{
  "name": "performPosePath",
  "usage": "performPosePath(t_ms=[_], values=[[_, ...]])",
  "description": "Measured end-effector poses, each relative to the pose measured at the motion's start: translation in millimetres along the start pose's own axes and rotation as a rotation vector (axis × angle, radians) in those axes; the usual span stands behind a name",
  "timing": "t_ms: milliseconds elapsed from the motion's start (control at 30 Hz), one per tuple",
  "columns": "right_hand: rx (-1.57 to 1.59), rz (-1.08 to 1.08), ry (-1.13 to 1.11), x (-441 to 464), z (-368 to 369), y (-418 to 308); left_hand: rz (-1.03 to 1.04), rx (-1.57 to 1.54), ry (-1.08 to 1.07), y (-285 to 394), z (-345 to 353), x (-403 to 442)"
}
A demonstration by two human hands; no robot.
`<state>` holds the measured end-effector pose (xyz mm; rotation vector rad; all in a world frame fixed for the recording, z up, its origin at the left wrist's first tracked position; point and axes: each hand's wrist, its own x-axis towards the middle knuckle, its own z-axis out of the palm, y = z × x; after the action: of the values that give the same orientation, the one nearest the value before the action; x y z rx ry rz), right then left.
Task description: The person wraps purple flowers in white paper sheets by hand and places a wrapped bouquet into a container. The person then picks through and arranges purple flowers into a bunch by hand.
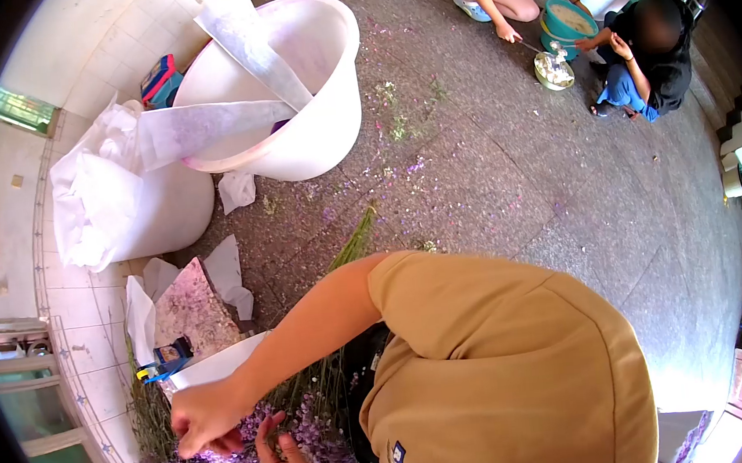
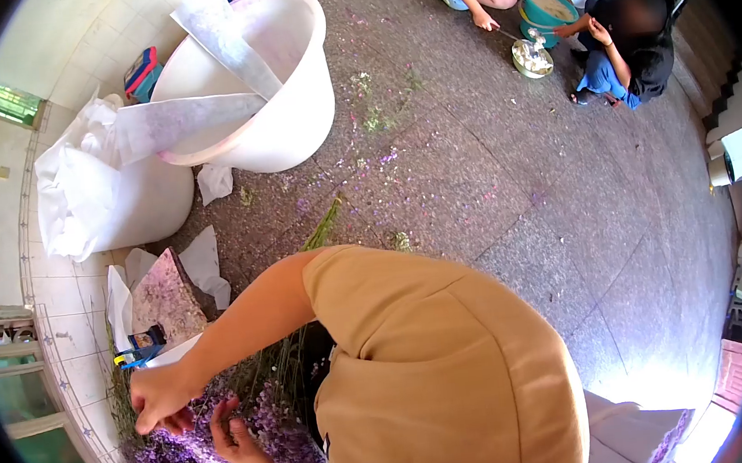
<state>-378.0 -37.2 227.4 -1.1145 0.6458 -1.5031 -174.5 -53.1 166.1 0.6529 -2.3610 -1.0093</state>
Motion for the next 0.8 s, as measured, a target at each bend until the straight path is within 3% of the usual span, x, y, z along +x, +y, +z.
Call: performPosePath(t_ms=[33,100,167,233,300,367,433,467,533,667,733,767,800], values=[[0.039,-0.058,-0.038,4,8,-2,-0.002,0.001,-0.003,-8,-8,1],[0.067,-0.106,-0.098,16,17,1,-0.226,-0.199,0.082,-11,-21,5],[0.094,-0.152,-0.164,28,23,10,-0.219,-0.163,0.183,-11,-27,-2],[0.125,-0.268,-0.033,35,18,31,-0.163,-0.26,0.341,-16,-38,-12],[-0.034,-0.261,-0.036,38,5,85,-0.181,-0.171,0.399,-37,-51,-30],[-0.641,-0.314,0.031,25,-1,132,-0.317,-0.407,0.564,-72,-65,-51],[-0.818,-0.139,-0.194,-8,-2,146,-0.37,-0.45,0.652,-69,-53,-55],[-0.818,-0.138,-0.196,-22,-1,162,-0.371,-0.431,0.672,-60,-44,-54],[-1.117,-0.33,-0.363,-40,8,198,-0.359,-0.401,0.689,-40,-33,-51],[-1.327,-0.295,-0.426,-48,3,210,-0.242,-0.427,0.676,-31,-53,-62],[-1.377,-0.394,-0.393,-55,-3,218,-0.364,-0.427,0.966,-12,-71,-71],[-1.359,-0.499,-0.346,-57,-3,241,-0.381,-0.445,1.221,-12,-82,-76],[-1.351,-0.39,-0.363,-62,-3,228,-0.332,-0.49,1.352,-26,-100,-86]])
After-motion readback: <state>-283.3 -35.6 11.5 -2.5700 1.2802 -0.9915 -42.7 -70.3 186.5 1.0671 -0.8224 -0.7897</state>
